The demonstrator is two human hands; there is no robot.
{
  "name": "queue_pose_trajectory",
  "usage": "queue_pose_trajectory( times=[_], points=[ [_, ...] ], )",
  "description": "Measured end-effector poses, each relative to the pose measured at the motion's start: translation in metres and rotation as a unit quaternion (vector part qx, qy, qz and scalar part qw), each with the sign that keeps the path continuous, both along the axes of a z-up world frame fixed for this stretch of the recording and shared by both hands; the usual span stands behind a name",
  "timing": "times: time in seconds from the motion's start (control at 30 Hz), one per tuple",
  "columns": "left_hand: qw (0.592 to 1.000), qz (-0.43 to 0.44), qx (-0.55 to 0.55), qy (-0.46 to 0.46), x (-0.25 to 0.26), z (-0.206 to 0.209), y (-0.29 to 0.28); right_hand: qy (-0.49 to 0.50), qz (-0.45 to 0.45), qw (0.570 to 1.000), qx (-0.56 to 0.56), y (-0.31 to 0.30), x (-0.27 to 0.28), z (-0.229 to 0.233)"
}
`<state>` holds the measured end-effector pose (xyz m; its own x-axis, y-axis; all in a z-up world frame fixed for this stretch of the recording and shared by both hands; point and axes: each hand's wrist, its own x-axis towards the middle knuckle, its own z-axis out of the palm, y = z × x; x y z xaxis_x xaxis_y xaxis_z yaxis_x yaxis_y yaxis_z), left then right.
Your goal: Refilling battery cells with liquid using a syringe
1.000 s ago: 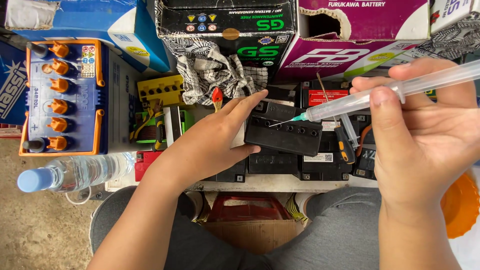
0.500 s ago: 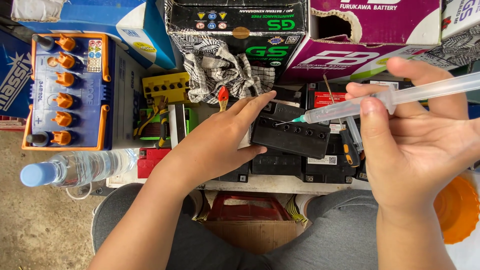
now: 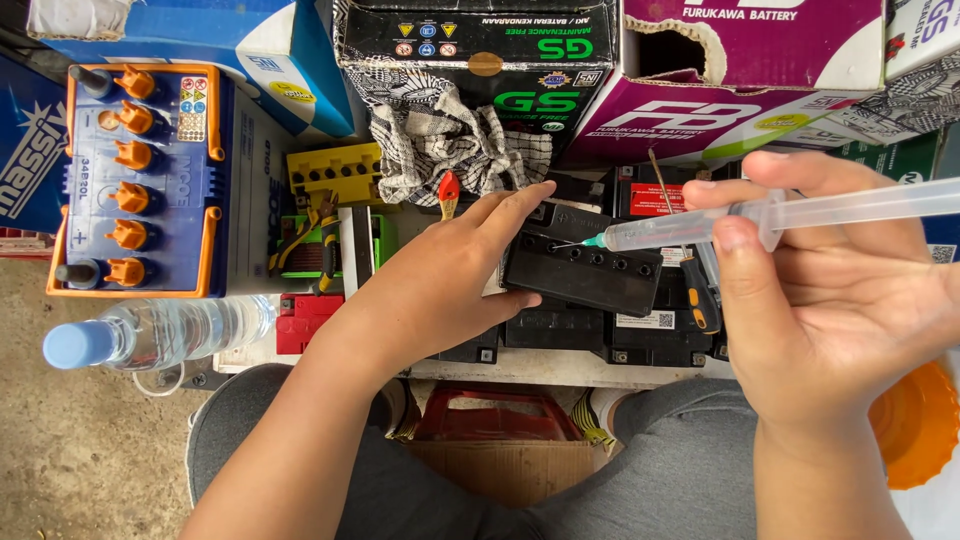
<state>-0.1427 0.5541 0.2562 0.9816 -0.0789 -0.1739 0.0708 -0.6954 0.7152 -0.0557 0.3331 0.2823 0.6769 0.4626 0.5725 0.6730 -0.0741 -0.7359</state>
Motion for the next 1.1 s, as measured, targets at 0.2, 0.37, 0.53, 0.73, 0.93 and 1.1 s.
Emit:
queue_pose_trajectory(
  times=[0.2, 0.37, 0.53, 0.73, 0.93, 1.1],
  points=[
    [1.000, 0.005, -0.003, -0.011, 0.000, 0.000, -0.001, -0.032, 0.033, 0.999, 0.030, 0.001, -0.002, -0.007],
    [1.000, 0.008, -0.011, -0.005, 0.000, 0.003, -0.002, -0.044, 0.044, 0.998, 0.011, 0.002, -0.003, -0.008],
    [1.000, 0.008, -0.003, -0.007, 0.000, 0.002, -0.002, -0.048, 0.040, 0.998, -0.001, 0.008, -0.006, -0.002],
    [1.000, 0.009, -0.001, -0.007, 0.000, 0.001, -0.002, -0.048, 0.047, 0.998, -0.005, 0.007, -0.006, 0.001],
    [1.000, 0.010, 0.002, -0.004, 0.000, -0.001, -0.003, -0.052, 0.039, 0.998, -0.001, 0.008, -0.007, 0.002],
    [1.000, 0.008, 0.004, -0.013, 0.000, -0.002, -0.003, -0.044, 0.036, 0.998, 0.003, 0.007, -0.009, 0.000]
  ],
)
